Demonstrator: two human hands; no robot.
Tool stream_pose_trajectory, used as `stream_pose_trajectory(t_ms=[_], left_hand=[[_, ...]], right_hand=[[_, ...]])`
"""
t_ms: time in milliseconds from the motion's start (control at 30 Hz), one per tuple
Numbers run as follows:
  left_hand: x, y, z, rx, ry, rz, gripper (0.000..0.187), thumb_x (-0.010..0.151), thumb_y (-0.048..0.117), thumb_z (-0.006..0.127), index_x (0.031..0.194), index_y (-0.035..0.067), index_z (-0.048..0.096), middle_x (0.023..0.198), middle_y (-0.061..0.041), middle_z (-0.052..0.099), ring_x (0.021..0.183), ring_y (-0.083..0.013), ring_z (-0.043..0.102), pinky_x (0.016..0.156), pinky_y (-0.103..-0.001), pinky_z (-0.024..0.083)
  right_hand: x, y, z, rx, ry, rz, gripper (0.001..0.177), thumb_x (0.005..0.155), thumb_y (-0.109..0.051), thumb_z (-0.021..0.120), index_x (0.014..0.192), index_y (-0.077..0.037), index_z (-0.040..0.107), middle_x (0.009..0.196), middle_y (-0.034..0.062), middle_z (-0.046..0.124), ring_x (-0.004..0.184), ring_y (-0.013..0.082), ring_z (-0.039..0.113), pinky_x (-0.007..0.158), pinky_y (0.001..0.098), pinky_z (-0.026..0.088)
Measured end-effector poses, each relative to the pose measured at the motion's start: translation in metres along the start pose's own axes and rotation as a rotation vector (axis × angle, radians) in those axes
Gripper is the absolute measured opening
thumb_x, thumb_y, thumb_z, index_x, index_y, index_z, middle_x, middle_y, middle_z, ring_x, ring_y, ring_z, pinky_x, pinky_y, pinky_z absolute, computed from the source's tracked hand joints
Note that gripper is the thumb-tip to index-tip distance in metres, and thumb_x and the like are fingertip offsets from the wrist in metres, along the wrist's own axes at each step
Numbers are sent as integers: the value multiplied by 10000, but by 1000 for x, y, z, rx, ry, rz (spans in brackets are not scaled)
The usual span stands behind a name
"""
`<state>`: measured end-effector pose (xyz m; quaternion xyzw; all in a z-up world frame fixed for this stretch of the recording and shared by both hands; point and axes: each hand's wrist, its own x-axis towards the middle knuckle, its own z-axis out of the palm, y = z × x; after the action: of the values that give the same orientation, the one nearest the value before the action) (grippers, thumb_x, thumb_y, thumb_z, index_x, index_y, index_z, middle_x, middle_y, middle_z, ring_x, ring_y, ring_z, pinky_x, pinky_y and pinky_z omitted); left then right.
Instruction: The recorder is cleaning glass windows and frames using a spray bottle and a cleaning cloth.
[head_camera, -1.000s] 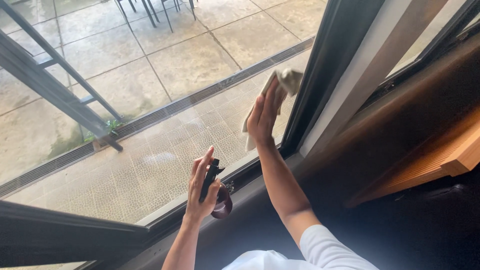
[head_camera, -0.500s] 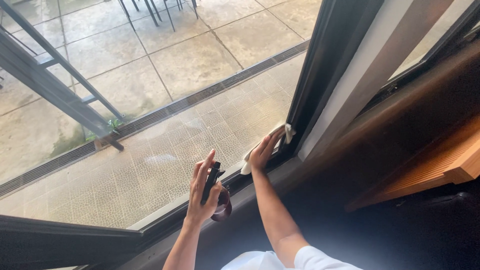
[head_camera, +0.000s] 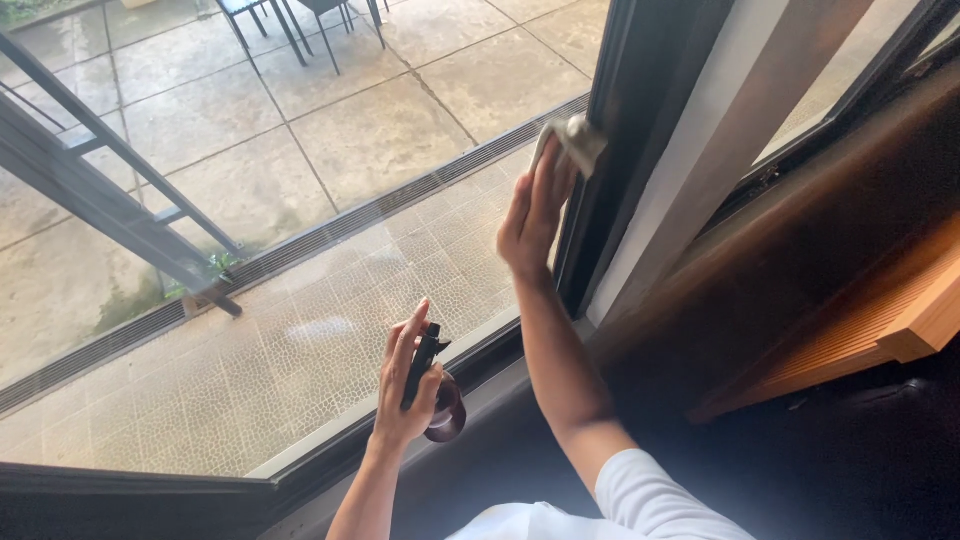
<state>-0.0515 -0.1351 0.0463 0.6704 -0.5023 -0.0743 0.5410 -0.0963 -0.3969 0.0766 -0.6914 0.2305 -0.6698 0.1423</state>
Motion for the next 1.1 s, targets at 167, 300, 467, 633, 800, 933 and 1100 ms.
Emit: stream_pose_trajectory(t_ms=[167,300,467,633,800,933,1100], left_hand=[[-2,-13,9,5,19,111,783,780,261,548,1544,116,461,1221,-134,592,1075,-240,642,896,-458,586],[0,1,2,4,15,107,819,755,235,549,1559,113,447,1240,-144,584,1077,-244,635,901,-461,575],[-5,-8,3,25,14,77,835,739,231,556,1559,121,438,1316,-145,596,1117,-244,619,924,-461,566],[0,-7,9,42,7,75,849,720,227,557,1553,118,434,1346,-150,585,1176,-261,604,971,-474,539],[13,7,13,-12,8,82,865,714,226,541,1567,126,438,1350,-149,593,1222,-277,603,1074,-505,504],[16,-7,26,-9,4,90,823,742,241,543,1552,140,439,1334,-144,595,1201,-270,610,1032,-503,519],[29,9,35,2,-14,104,868,709,217,556,1566,143,436,1210,-132,609,1150,-266,612,1042,-516,498]], right_hand=[[26,-1,-19,23,-13,-115,527,1183,-242,290,1656,-46,167,1702,239,244,1633,378,202,1369,570,202],[-10,25,-19,34,0,-148,513,1181,-231,304,1644,-36,203,1685,242,270,1616,359,262,1351,540,279],[-102,73,-8,57,10,-79,504,1163,-216,315,1610,13,268,1658,293,273,1585,388,261,1329,532,275],[-151,84,-8,18,-62,65,559,1133,-242,308,1593,71,248,1640,329,255,1568,425,230,1294,537,210],[-108,75,-13,1,-73,-29,532,1147,-232,316,1586,66,283,1639,319,295,1574,442,238,1303,551,177],[-23,41,-24,60,-60,-163,510,1164,-227,334,1603,29,287,1651,282,308,1577,408,283,1319,544,245],[91,27,-20,33,-57,-248,500,1170,-281,346,1603,-31,336,1596,216,442,1526,300,428,1304,503,359]])
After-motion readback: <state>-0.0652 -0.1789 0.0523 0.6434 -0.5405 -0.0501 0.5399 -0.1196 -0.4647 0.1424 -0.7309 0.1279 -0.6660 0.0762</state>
